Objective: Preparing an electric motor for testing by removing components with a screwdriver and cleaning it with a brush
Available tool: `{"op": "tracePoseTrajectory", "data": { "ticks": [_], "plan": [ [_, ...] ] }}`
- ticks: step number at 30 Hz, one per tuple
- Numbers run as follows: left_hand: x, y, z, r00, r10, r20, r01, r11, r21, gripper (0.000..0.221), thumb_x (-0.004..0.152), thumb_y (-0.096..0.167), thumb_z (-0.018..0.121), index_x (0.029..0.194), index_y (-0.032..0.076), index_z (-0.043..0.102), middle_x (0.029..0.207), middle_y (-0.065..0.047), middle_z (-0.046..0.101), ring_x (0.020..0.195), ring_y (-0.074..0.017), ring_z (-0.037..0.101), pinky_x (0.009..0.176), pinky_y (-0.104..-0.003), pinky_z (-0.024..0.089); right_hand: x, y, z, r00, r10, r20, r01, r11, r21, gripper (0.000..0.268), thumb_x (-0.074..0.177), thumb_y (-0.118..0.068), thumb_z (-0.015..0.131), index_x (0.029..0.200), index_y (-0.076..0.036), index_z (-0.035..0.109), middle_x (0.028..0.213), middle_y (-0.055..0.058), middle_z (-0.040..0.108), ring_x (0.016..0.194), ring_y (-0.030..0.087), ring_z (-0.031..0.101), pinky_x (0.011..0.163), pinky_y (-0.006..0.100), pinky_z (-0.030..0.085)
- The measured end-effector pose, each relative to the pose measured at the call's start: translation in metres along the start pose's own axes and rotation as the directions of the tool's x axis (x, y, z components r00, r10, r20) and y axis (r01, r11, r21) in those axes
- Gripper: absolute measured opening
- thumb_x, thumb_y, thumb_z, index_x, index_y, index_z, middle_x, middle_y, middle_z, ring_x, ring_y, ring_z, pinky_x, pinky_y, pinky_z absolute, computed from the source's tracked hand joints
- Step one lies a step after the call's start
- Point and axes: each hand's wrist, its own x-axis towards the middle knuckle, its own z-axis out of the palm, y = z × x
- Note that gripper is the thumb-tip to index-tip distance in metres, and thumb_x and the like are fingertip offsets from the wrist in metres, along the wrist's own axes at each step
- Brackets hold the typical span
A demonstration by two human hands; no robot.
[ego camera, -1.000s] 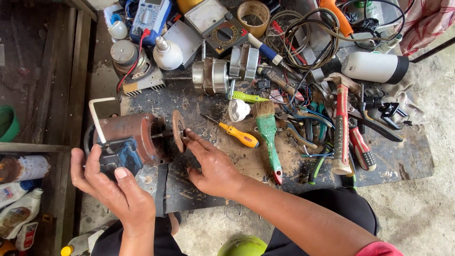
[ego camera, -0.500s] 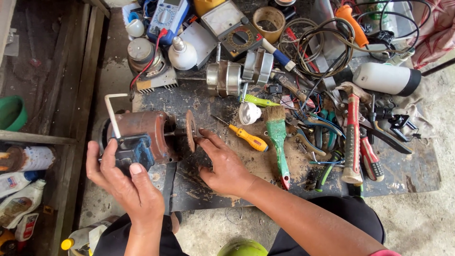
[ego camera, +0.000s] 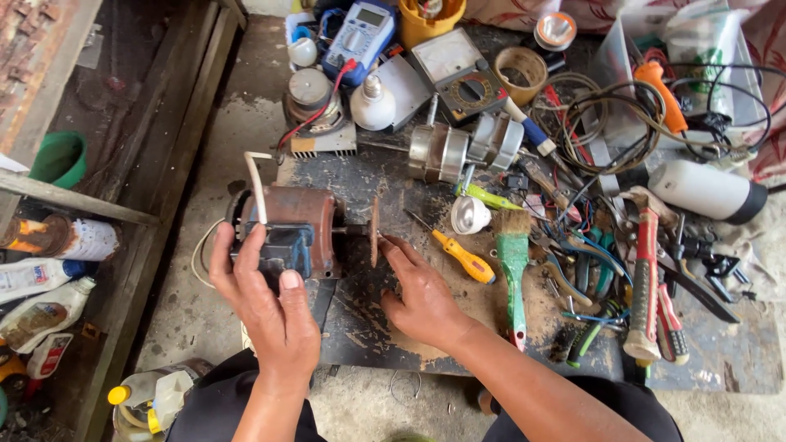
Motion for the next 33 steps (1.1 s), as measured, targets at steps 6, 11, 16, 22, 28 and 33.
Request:
{"op": "tracePoseTrajectory", "data": {
  "ticks": [6, 11, 16, 22, 28, 33],
  "plan": [
    [-0.002, -0.004, -0.001, 0.998, -0.065, 0.017, 0.066, 0.995, -0.072, 0.049, 0.114, 0.033, 0.036, 0.151, 0.002, 0.042, 0.162, -0.020, 0.021, 0.158, -0.0386, 0.027, 0.122, -0.053, 0.039, 0.001, 0.007, 0.003, 1.000, -0.019, -0.013, 0.018, 0.998, -0.053, 0.071, 0.078, -0.005, 0.056, 0.147, -0.001, 0.045, 0.142, 0.021, 0.056, 0.132, 0.044, 0.052, 0.103, 0.053, 0.046],
    [-0.001, -0.004, -0.003, 0.998, -0.070, 0.011, 0.070, 0.997, -0.026, 0.051, 0.112, 0.035, 0.037, 0.150, 0.002, 0.044, 0.163, -0.021, 0.023, 0.159, -0.0440, 0.024, 0.130, -0.061, 0.025, 0.003, 0.008, 0.002, 0.999, -0.029, -0.017, 0.027, 0.996, -0.079, 0.067, 0.077, -0.004, 0.057, 0.144, -0.001, 0.048, 0.129, 0.021, 0.062, 0.123, 0.043, 0.056, 0.096, 0.053, 0.047],
    [-0.001, -0.002, -0.005, 0.997, -0.066, 0.031, 0.069, 0.995, -0.073, 0.051, 0.114, 0.036, 0.036, 0.151, 0.003, 0.043, 0.162, -0.019, 0.022, 0.157, -0.0391, 0.028, 0.130, -0.058, 0.029, 0.003, 0.011, 0.004, 1.000, 0.000, -0.006, 0.000, 0.997, -0.073, 0.065, 0.080, -0.005, 0.057, 0.145, 0.000, 0.047, 0.138, 0.021, 0.060, 0.131, 0.042, 0.053, 0.105, 0.053, 0.045],
    [0.002, -0.002, -0.006, 0.998, -0.051, 0.028, 0.053, 0.997, -0.063, 0.052, 0.113, 0.037, 0.036, 0.151, 0.001, 0.044, 0.162, -0.019, 0.024, 0.157, -0.0393, 0.028, 0.131, -0.058, 0.027, 0.005, -0.004, -0.001, 0.999, 0.051, 0.004, -0.051, 0.998, -0.036, 0.063, 0.077, -0.004, 0.057, 0.140, -0.002, 0.051, 0.135, 0.018, 0.058, 0.128, 0.039, 0.055, 0.102, 0.051, 0.045],
    [0.003, -0.002, -0.007, 0.996, -0.075, 0.040, 0.077, 0.996, -0.047, 0.055, 0.112, 0.040, 0.036, 0.150, 0.001, 0.045, 0.162, -0.020, 0.024, 0.157, -0.0394, 0.028, 0.130, -0.058, 0.027, -0.002, -0.005, -0.001, 0.979, -0.050, -0.195, 0.097, 0.966, 0.241, 0.051, 0.073, -0.001, 0.059, 0.123, -0.011, 0.060, 0.161, 0.013, 0.036, 0.145, 0.030, 0.045, 0.103, 0.045, 0.048],
    [0.002, -0.002, -0.006, 0.997, -0.074, 0.038, 0.076, 0.996, -0.055, 0.054, 0.112, 0.039, 0.036, 0.150, 0.002, 0.045, 0.162, -0.019, 0.024, 0.157, -0.0385, 0.027, 0.130, -0.057, 0.028, 0.003, 0.001, 0.002, 0.983, -0.046, -0.179, 0.078, 0.980, 0.182, 0.045, 0.072, 0.000, 0.060, 0.116, -0.010, 0.061, 0.156, 0.016, 0.041, 0.153, 0.035, 0.037, 0.116, 0.051, 0.039]
  ]
}}
